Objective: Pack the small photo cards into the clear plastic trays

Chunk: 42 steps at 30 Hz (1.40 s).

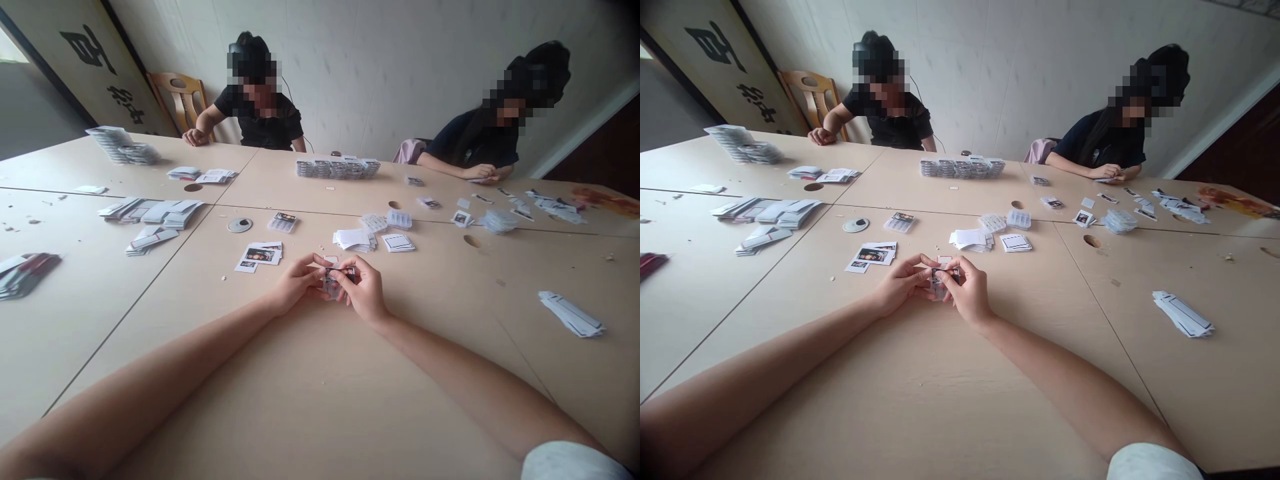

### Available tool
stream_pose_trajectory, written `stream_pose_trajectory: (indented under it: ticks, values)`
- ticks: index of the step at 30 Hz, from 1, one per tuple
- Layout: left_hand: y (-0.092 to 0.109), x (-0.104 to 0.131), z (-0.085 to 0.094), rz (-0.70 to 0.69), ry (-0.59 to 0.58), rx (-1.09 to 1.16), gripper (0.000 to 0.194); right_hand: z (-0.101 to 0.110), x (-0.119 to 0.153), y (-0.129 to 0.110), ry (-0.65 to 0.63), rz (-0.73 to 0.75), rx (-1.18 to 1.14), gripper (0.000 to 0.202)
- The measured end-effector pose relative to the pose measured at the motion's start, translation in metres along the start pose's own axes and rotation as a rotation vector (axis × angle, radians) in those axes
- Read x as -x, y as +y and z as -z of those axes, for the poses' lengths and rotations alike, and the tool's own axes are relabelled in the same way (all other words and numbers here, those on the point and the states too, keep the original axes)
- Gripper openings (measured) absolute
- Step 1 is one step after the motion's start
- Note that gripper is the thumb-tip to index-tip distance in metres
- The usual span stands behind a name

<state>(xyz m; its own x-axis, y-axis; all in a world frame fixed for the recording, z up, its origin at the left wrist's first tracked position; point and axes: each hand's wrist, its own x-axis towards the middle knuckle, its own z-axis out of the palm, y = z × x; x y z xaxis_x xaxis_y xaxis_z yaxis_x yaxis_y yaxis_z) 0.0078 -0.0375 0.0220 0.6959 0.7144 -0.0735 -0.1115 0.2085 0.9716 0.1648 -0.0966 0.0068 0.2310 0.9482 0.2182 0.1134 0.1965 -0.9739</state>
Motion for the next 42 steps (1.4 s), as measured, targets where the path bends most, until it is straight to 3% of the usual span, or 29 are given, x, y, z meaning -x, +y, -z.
stream_pose_trajectory:
  ticks: [42]
  values:
    - [0.0035,0.0014,-0.002,-0.018,-0.017,0.019,0.027,0.0008,0.0001,-0.0002,0.002,0.03,0.004,0.025]
